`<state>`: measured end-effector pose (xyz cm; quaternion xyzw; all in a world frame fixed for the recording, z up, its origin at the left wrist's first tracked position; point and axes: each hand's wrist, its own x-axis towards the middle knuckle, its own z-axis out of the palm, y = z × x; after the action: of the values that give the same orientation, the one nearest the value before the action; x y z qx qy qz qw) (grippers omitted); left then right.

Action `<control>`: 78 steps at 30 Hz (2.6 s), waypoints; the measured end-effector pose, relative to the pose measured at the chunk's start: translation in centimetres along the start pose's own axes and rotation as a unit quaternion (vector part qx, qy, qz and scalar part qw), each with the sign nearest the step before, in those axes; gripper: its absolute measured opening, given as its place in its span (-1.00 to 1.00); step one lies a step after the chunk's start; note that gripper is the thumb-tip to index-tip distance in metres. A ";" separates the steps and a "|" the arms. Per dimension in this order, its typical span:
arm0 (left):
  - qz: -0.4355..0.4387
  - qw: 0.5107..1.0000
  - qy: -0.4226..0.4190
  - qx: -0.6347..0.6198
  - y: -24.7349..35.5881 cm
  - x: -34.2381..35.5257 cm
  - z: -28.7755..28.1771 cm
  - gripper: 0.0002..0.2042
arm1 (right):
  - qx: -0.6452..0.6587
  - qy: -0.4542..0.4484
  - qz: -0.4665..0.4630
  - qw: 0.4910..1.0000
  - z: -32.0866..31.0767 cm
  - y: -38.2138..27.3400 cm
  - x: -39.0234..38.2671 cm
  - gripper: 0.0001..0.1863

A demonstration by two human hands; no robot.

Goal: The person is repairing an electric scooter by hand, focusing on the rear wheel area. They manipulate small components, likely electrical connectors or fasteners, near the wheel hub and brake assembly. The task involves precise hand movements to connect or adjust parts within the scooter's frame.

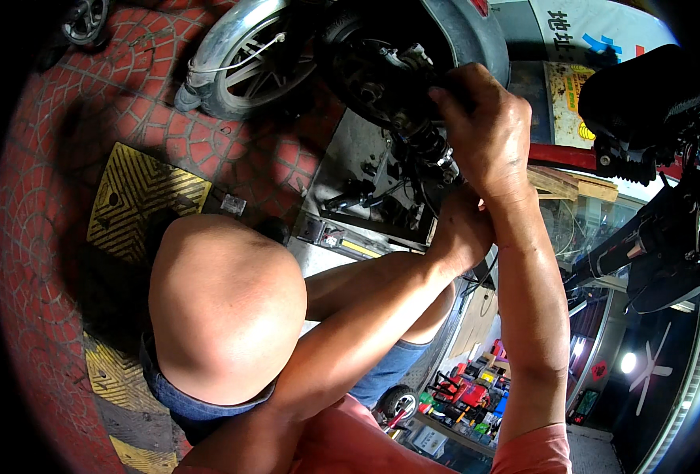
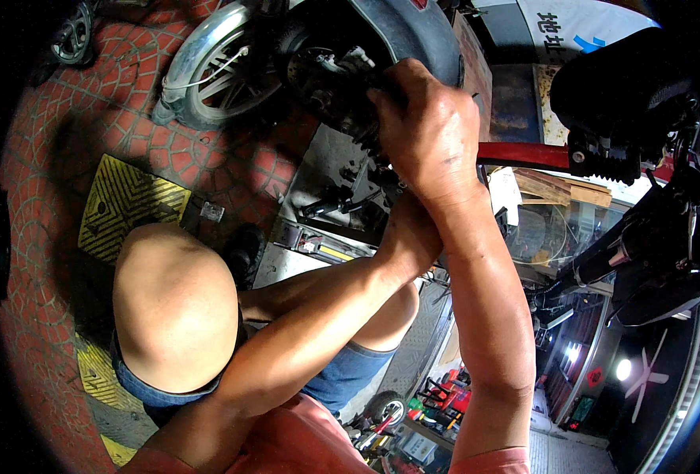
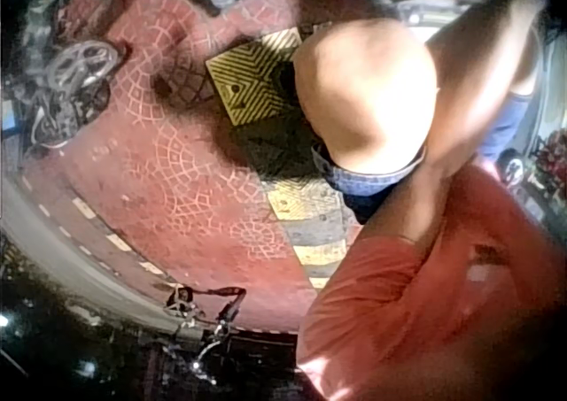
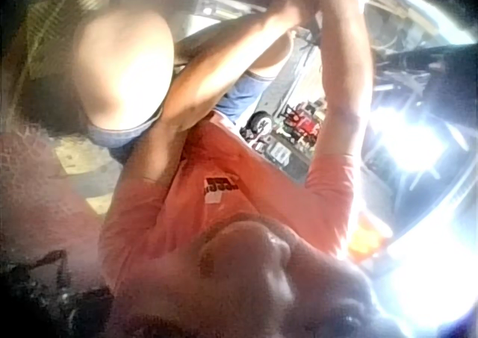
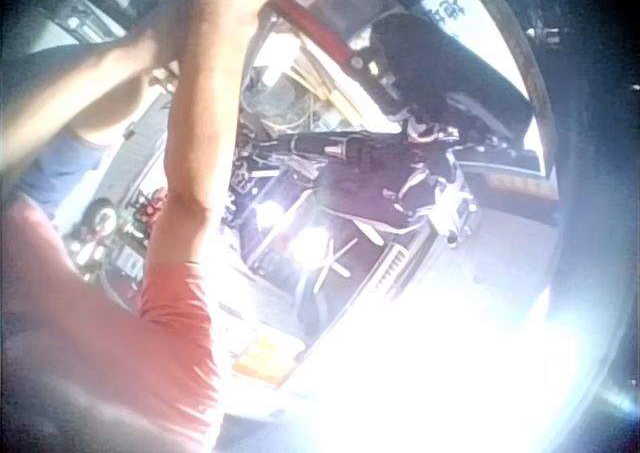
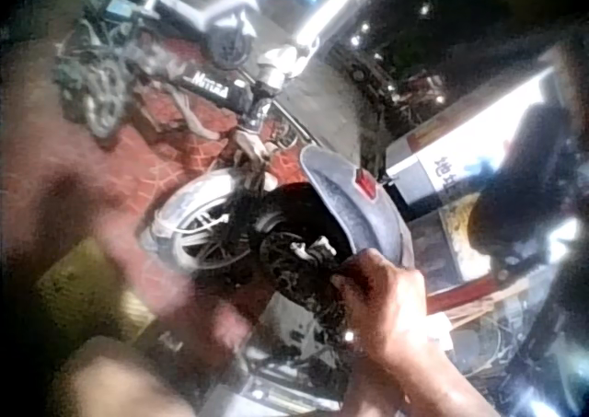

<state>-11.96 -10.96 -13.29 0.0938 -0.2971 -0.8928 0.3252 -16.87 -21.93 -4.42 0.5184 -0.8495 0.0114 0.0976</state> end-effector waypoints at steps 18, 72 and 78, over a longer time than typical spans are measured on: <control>0.024 0.998 -0.005 0.063 0.0 0.1 -0.2 -0.81 | -0.101 -0.009 -0.041 0.994 -0.2 -0.7 0.1 -0.77; -0.125 0.971 -0.057 -0.196 2.5 -0.1 -1.4 -0.76 | -0.042 0.043 -0.015 0.998 0.8 -0.2 -0.5 -0.85; -0.241 0.888 0.009 -0.390 3.4 1.0 -1.8 -0.71 | -0.077 0.041 -0.022 0.996 0.4 -1.1 -0.2 -0.83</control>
<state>-10.33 -14.53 -12.68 0.0365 0.1104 -0.9868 0.1128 -15.91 -22.32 -4.97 0.5273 -0.8313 -0.0349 0.1724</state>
